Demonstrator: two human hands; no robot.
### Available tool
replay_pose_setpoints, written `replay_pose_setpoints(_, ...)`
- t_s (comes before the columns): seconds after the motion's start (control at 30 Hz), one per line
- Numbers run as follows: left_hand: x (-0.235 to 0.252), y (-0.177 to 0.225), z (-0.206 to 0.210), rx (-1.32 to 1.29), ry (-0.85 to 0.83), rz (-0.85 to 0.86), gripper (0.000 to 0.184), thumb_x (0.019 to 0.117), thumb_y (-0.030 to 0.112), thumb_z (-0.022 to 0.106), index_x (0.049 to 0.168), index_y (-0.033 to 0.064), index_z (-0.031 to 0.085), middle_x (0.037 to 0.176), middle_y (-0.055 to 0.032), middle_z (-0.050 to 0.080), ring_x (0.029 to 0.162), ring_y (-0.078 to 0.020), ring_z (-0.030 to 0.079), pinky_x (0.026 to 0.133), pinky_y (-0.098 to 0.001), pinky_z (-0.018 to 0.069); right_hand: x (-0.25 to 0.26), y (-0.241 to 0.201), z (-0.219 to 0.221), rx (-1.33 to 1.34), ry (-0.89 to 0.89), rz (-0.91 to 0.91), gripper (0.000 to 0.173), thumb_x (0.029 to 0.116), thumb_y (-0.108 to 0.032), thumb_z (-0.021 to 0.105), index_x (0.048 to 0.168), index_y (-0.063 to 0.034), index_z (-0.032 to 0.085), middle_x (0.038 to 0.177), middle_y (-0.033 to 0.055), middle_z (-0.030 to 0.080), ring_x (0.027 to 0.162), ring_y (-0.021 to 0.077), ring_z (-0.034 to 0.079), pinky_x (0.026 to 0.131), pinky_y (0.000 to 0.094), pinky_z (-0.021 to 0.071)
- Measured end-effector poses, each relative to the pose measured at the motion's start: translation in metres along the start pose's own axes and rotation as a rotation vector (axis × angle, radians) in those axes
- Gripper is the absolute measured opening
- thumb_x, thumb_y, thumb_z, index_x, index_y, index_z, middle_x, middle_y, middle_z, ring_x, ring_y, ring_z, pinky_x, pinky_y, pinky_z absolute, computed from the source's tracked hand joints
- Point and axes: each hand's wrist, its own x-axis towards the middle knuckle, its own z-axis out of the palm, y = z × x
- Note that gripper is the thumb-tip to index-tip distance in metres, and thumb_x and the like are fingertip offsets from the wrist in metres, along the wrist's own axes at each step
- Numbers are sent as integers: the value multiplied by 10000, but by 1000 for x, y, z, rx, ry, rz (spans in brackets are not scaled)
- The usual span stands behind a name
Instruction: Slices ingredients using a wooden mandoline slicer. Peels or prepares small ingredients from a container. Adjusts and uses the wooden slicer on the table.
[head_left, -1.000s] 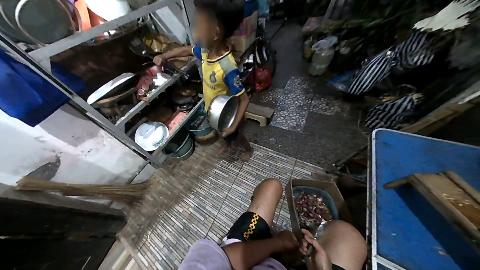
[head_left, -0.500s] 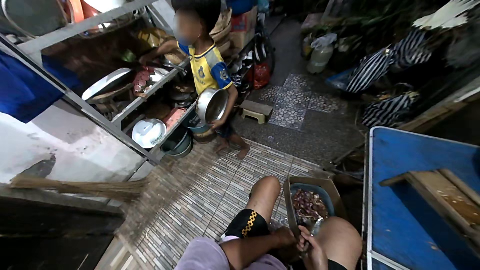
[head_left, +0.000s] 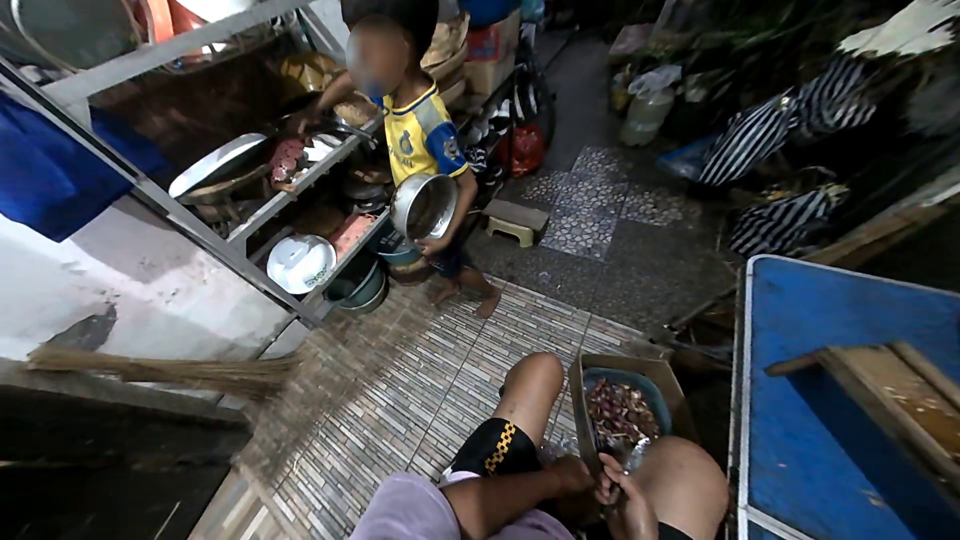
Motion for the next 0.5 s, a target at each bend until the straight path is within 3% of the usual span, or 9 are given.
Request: replay_pose_setpoints(0.5,-1,1,0,-5,-4,2,377,1040,198,568,1227,-126,615,1234,-301,637,1161,-399,619,1028,-547,461,-1,0,-1,7,11,-5,302,1021,-77,342,1162,-21,604,581,-101,534,459,7,508,461,178,465)
